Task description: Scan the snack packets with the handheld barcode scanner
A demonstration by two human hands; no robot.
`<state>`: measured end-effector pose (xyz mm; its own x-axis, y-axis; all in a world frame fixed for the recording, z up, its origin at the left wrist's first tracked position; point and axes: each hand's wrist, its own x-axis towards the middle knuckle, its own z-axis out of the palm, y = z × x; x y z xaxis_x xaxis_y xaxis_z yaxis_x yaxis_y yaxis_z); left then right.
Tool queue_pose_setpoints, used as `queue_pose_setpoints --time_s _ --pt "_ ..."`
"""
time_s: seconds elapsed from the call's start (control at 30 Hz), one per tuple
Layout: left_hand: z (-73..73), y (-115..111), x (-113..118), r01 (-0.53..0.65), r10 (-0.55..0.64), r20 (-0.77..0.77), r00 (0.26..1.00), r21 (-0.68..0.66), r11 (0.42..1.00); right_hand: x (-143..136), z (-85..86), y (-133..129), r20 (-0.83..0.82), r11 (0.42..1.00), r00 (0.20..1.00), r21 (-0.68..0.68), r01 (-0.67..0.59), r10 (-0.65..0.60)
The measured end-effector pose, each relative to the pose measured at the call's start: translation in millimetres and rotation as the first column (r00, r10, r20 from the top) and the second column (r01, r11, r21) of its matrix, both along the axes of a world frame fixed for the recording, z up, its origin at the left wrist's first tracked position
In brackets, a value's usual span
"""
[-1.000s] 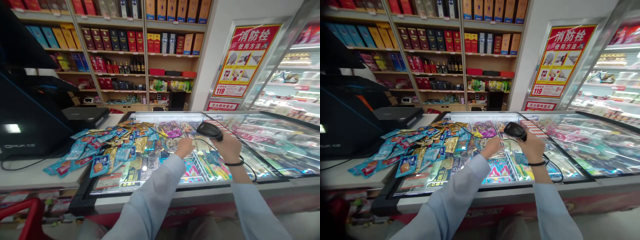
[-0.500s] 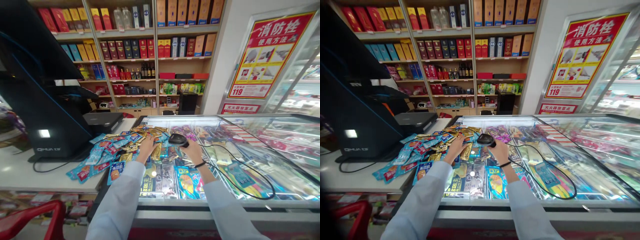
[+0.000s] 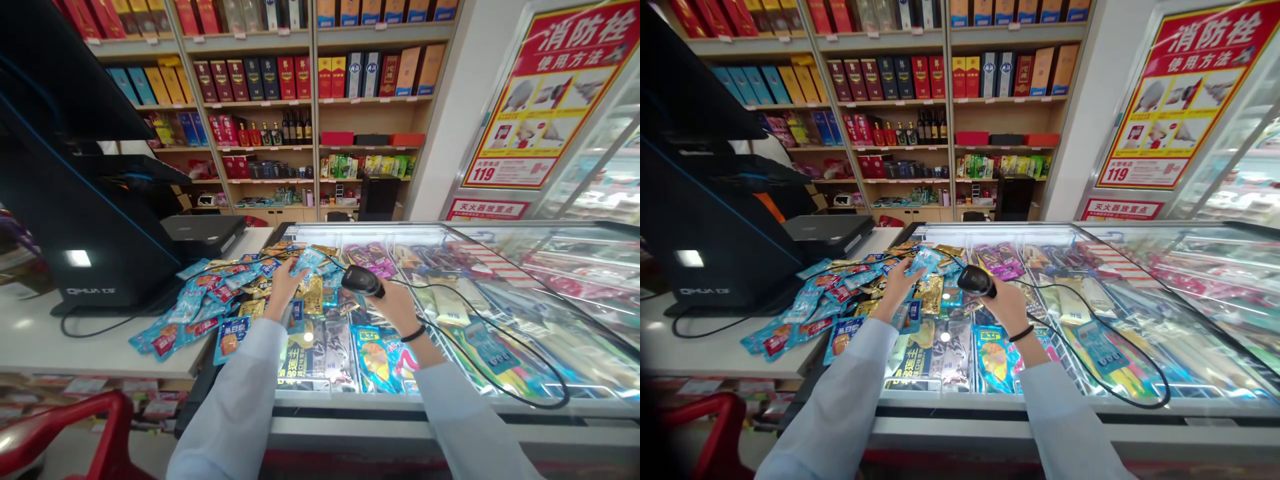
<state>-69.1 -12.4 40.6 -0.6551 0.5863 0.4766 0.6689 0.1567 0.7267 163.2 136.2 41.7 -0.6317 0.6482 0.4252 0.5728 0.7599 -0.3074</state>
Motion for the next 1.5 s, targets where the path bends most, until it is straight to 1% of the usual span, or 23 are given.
queue_pose_setpoints --time_s 0.07,0.17,0.27,0.37,0.47,0.6,0.7,0.8,0.87,0.97,1.2,1.3,1.4,1.5 --pt "3.6 -1 4 0.061 -0.085 0.202 0.976 0.123 0.991 4 2.5 1 -0.063 1.0 0.998 -0.01 0.017 -0.017" --pt "5.3 0 10 0.124 -0.198 0.441 0.876 0.19 0.974 10 3.9 8 -0.219 0.999 0.976 -0.03 0.014 -0.02" --pt "3.9 2 13 0.129 -0.25 0.572 0.781 0.244 0.961 14 2.9 17 -0.298 0.995 0.954 -0.089 -0.04 0.012" --pt "0.6 5 14 0.085 -0.237 0.638 0.732 0.26 0.962 15 2.3 20 -0.298 0.977 0.953 -0.178 -0.119 0.062" --pt "-3.1 9 19 0.065 -0.23 0.644 0.729 0.27 0.961 13 3.4 16 -0.259 0.961 0.958 -0.209 -0.181 0.124" --pt "-6.7 16 27 0.017 -0.183 0.605 0.775 0.269 0.963 10 5.1 6 -0.171 0.961 0.968 -0.174 -0.216 0.186" --pt "-7.8 18 30 0.004 -0.141 0.525 0.84 0.253 0.967 9 5.0 2 -0.129 0.964 0.97 -0.142 -0.225 0.208" --pt "-7.2 17 29 -0.008 -0.087 0.417 0.905 0.222 0.975 9 5.0 1 -0.136 0.968 0.971 -0.131 -0.216 0.198" --pt "-6.2 15 29 -0.034 -0.04 0.355 0.934 0.201 0.979 10 6.0 1 -0.157 0.965 0.968 -0.144 -0.219 0.196" --pt "-4.5 13 30 -0.063 0.009 0.289 0.957 0.178 0.982 11 8.9 0 -0.184 0.953 0.961 -0.183 -0.241 0.207" --pt "0.0 11 32 -0.128 0.095 0.229 0.969 0.132 0.983 13 12.3 -1 -0.195 0.947 0.957 -0.198 -0.253 0.214" --pt "-1.9 12 32 -0.115 0.083 0.231 0.969 0.132 0.984 12 11.5 -1 -0.197 0.944 0.955 -0.204 -0.26 0.22" --pt "-9.0 16 36 -0.068 0.012 0.316 0.949 0.169 0.983 13 10.1 2 -0.176 0.944 0.96 -0.213 -0.253 0.217" --pt "-15.6 26 47 -0.047 -0.032 0.431 0.902 0.171 0.984 18 11.2 10 -0.136 0.959 0.973 -0.188 -0.211 0.187"
